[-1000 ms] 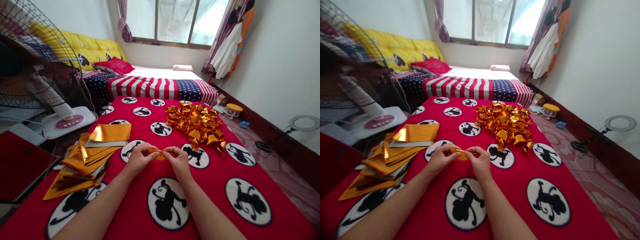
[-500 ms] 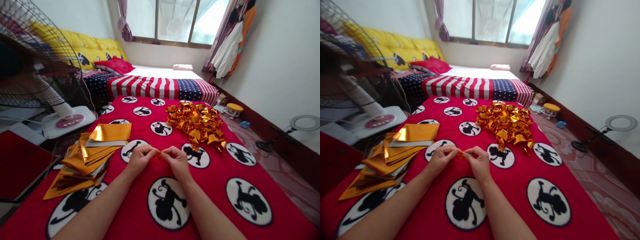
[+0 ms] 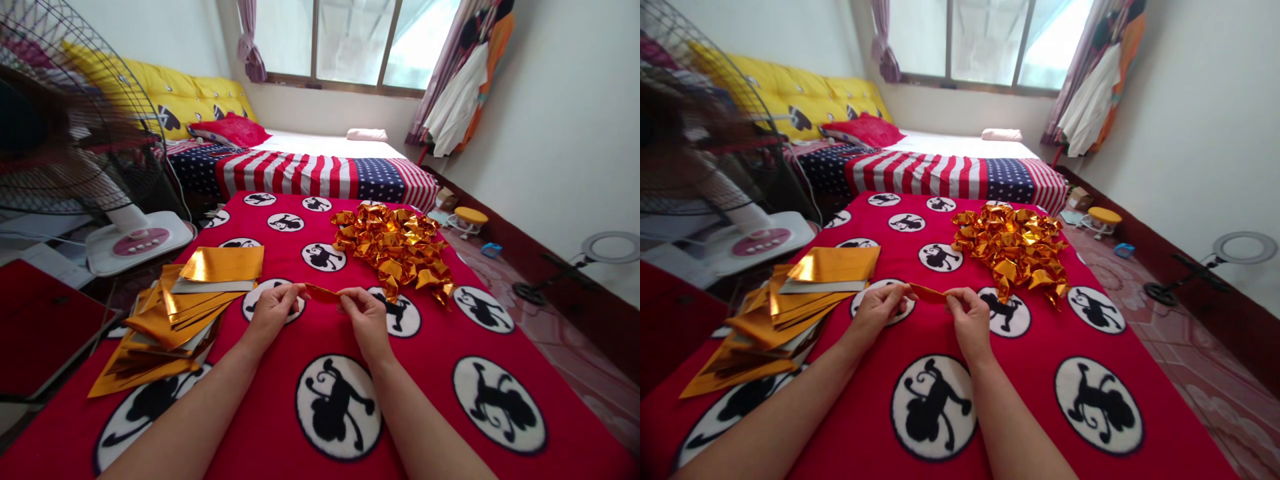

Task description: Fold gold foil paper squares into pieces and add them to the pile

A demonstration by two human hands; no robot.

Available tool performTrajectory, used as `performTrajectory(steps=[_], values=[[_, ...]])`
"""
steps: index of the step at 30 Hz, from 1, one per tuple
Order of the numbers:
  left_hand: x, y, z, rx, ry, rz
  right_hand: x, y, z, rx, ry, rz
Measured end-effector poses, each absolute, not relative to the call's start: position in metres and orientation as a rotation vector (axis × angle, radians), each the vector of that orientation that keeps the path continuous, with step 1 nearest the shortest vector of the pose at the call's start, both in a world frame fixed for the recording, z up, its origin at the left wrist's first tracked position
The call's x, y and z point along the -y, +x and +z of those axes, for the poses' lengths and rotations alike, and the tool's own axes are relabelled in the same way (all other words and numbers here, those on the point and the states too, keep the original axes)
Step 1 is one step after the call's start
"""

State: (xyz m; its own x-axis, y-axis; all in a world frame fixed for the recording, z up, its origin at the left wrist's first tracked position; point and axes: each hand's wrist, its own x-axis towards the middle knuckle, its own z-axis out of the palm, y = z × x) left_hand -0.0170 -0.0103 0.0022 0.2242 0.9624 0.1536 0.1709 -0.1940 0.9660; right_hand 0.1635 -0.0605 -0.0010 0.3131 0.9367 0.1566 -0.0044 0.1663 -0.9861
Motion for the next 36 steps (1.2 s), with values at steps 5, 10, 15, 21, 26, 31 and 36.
performTrajectory(steps=[5, 10, 15, 21, 26, 31, 36], values=[[0.013, -0.015, 0.004, -1.100, 1.594, 1.109, 0.061, 0.163, -0.002, 1.143, -1.245, 0.752], [0.013, -0.013, 0.003, -1.127, 1.619, 1.126, 0.062, 0.161, 0.000, 1.191, -1.263, 0.687], [0.013, -0.014, 0.003, -1.132, 1.653, 1.123, 0.063, 0.159, 0.002, 1.213, -1.268, 0.650], [0.015, -0.013, 0.004, -1.115, 1.651, 1.149, 0.061, 0.156, -0.001, 1.213, -1.225, 0.683], [0.015, -0.011, 0.004, -1.138, 1.681, 1.136, 0.058, 0.155, -0.008, 1.187, -1.206, 0.681], [0.014, -0.011, 0.002, -1.151, 1.673, 1.132, 0.056, 0.155, -0.011, 1.192, -1.193, 0.676], [0.014, -0.011, 0.003, -1.153, 1.699, 1.122, 0.055, 0.155, -0.010, 1.182, -1.195, 0.681]])
